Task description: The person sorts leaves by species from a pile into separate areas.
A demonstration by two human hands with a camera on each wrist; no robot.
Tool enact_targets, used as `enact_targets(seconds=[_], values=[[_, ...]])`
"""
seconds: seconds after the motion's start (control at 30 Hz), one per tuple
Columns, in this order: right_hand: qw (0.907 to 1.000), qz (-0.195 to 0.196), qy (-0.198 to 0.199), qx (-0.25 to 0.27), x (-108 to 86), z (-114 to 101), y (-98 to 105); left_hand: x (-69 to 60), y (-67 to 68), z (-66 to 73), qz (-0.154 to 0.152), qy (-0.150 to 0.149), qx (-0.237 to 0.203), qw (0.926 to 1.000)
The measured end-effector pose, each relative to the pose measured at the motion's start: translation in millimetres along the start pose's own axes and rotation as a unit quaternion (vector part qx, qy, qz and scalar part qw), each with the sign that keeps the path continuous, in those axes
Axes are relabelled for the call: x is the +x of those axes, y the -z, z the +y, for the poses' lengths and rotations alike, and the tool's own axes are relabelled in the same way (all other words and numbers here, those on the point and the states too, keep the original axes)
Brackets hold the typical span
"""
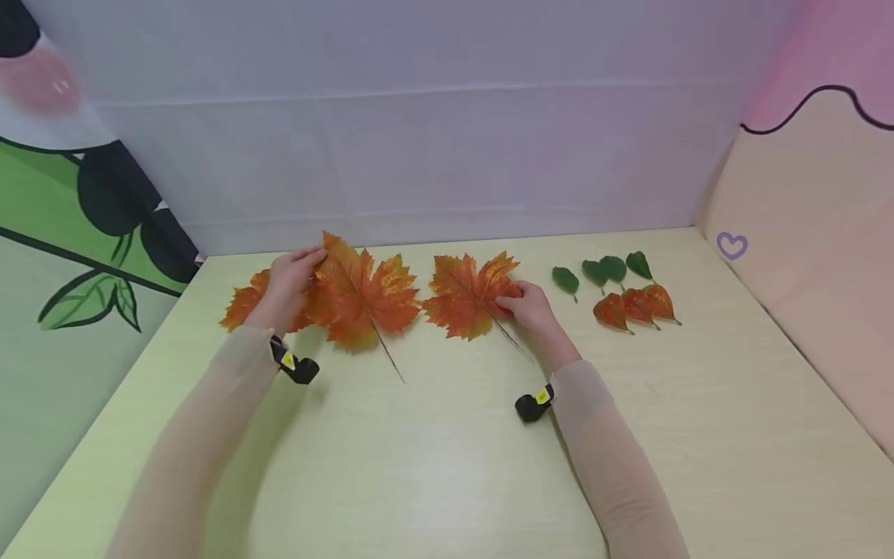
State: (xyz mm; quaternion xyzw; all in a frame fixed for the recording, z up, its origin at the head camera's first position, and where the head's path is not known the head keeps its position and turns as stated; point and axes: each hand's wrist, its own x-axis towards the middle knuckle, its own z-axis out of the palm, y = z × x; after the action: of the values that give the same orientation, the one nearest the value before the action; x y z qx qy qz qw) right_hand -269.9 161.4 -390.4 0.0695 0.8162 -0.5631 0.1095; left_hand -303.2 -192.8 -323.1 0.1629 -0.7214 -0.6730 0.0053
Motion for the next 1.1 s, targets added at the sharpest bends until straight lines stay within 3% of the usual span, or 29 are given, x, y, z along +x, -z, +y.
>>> enact_targets(seconds=[0.27, 0.53, 0.87, 1.1], values=[[1.0000, 0.001, 0.008, -0.003, -0.4, 2.7, -1.6, 29.5, -6.0, -3.8, -0.033, -0.017, 0.078, 0.9963], [0.9994, 0.011, 0.022, -0.022, -1.1, 4.2, -1.5, 56.6, -14.5, -13.2, -0.044, -0.049, 0.177, 0.9820], [0.9997, 0.006, 0.018, -0.011, 0.0, 6.2, -5.8, 67.6, -20.1, -19.2, -0.054, -0.065, 0.204, 0.9754], [0.9998, 0.018, 0.010, 0.003, -0.5, 5.5, -3.1, 72.5, -31.8, -16.7, -0.044, -0.094, 0.237, 0.9659]])
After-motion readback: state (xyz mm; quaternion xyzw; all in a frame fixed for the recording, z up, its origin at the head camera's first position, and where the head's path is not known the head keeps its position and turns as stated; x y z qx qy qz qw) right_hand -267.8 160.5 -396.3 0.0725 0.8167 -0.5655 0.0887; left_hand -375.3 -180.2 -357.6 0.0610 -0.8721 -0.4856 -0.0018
